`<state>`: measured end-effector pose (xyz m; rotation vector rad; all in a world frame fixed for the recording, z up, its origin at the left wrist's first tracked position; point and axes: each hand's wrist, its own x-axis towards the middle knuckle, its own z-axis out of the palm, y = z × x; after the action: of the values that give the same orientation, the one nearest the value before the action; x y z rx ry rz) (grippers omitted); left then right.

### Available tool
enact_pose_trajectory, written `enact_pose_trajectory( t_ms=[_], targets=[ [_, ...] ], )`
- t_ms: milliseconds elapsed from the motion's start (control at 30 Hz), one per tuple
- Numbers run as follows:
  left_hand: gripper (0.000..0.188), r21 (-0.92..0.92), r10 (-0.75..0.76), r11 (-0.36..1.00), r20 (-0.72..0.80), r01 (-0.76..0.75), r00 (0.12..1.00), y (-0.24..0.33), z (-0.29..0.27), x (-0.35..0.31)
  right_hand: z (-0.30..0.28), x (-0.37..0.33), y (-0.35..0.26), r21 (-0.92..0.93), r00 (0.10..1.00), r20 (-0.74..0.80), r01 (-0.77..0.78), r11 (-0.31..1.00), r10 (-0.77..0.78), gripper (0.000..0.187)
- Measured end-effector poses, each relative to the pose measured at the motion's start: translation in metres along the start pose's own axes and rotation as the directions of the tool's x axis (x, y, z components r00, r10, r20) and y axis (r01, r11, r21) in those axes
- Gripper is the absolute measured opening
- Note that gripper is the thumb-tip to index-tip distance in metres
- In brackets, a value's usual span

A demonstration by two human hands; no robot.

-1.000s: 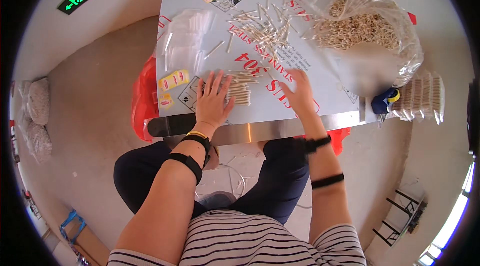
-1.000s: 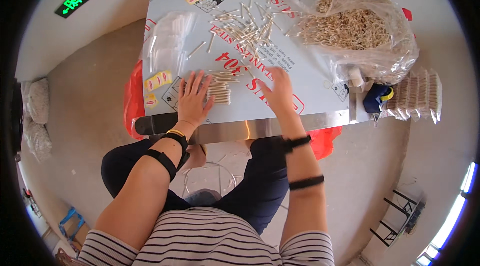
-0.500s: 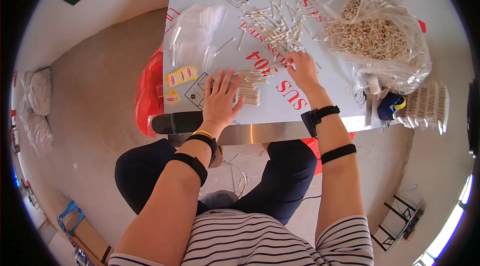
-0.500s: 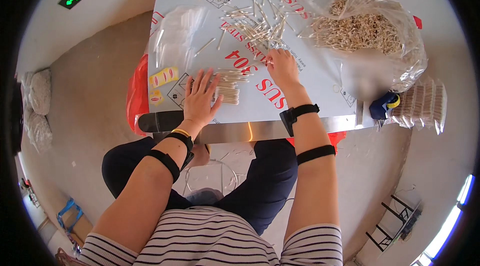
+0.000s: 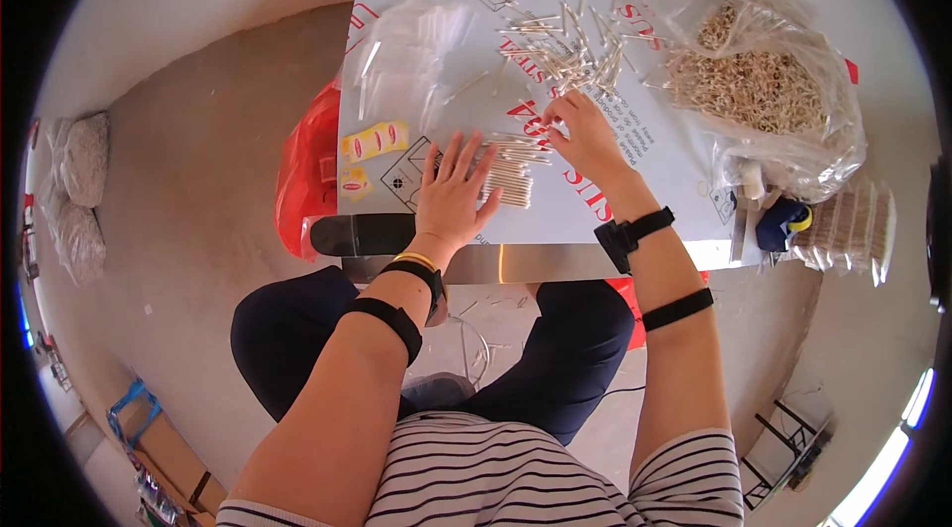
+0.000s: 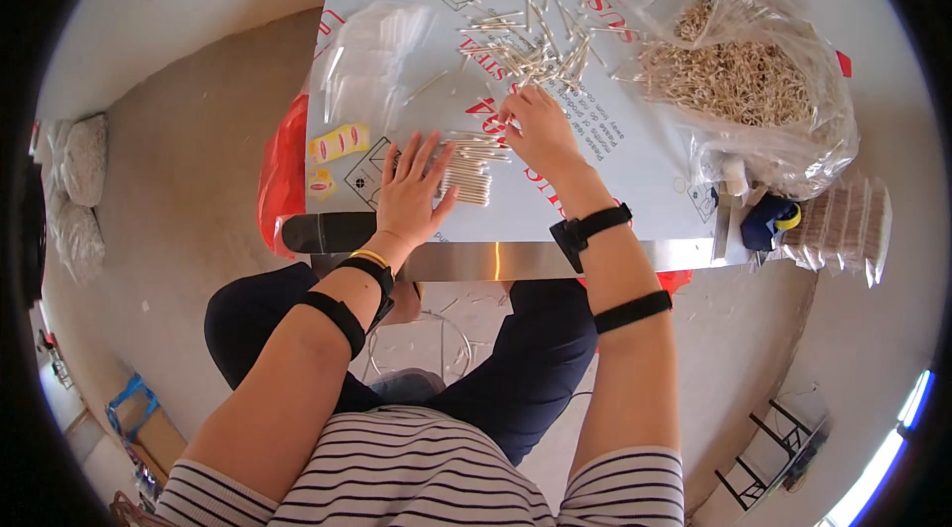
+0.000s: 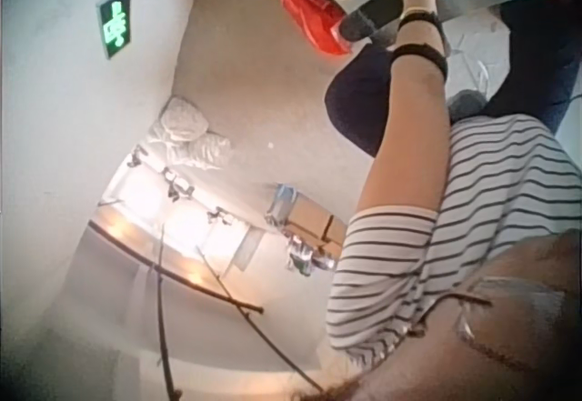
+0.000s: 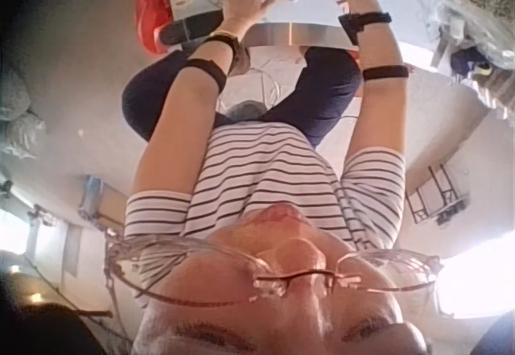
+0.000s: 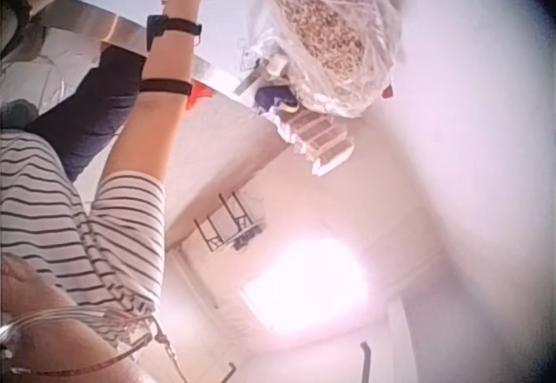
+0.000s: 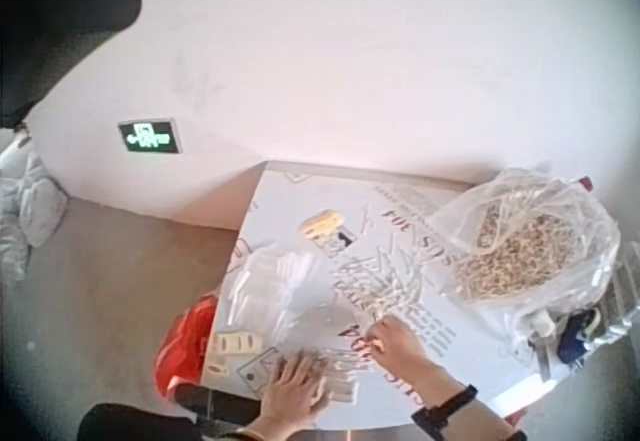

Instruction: The person is arranging cotton swabs in a neat row on a table.

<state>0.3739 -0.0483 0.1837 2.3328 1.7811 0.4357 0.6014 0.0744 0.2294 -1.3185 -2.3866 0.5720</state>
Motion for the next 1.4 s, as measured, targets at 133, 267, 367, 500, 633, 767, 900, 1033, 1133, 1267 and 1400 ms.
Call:
enact_pose_trajectory(
  t_ms=[133,267,367,500,633,767,900,1033,1133,1267,1400],
  targets=[
    [0.061,-0.01,0.004,1.0,-0.014,-0.004,1.0,0.001,0.0,0.0,-0.004,-0.011,-0.002,-0.055,0.989,0.14,-0.031,0.998,0.039,0.01],
    [0.061,-0.007,0.007,1.0,-0.007,-0.007,1.0,0.001,0.0,0.0,0.001,-0.014,0.003,-0.158,0.988,0.152,0.022,0.987,0.002,0.008],
    [0.061,0.003,0.005,1.0,0.001,-0.005,1.0,0.0,0.001,0.0,0.003,-0.014,0.004,-0.155,0.992,0.123,0.051,0.987,-0.032,0.007],
    [0.062,0.008,0.005,1.0,-0.001,-0.005,1.0,-0.001,0.003,-0.001,-0.004,-0.011,0.006,-0.195,0.987,0.161,0.009,0.981,0.023,0.004],
    [0.062,0.008,0.007,1.0,0.0,-0.007,1.0,-0.001,0.002,-0.001,-0.015,0.001,0.007,-0.264,0.994,0.071,-0.067,0.962,0.089,0.004],
    [0.062,0.011,0.008,1.0,0.007,-0.008,1.0,0.001,0.002,0.0,-0.006,0.021,0.014,-0.312,0.99,-0.014,-0.137,0.94,0.139,0.005],
    [0.062,0.007,-0.003,1.0,0.013,0.003,1.0,0.0,0.003,0.0,0.0,0.029,0.009,-0.175,0.976,0.012,-0.212,0.962,0.217,0.007],
    [0.063,0.009,0.002,1.0,0.008,-0.002,1.0,-0.001,0.003,-0.001,-0.005,0.009,0.006,-0.183,0.975,0.109,-0.174,0.967,0.196,0.009],
    [0.063,0.004,0.009,1.0,0.006,-0.009,1.0,-0.001,0.002,-0.001,-0.002,0.0,0.01,-0.163,0.971,0.116,-0.19,0.968,0.21,0.007],
    [0.063,0.013,0.009,1.0,0.008,-0.009,1.0,0.0,0.001,0.0,0.009,0.004,0.004,-0.155,0.959,0.105,-0.246,0.957,0.264,0.006],
    [0.064,0.015,0.012,1.0,0.011,-0.012,1.0,0.001,0.001,0.0,0.022,0.013,-0.006,-0.158,0.977,0.086,-0.18,0.971,0.195,0.008]
  ],
)
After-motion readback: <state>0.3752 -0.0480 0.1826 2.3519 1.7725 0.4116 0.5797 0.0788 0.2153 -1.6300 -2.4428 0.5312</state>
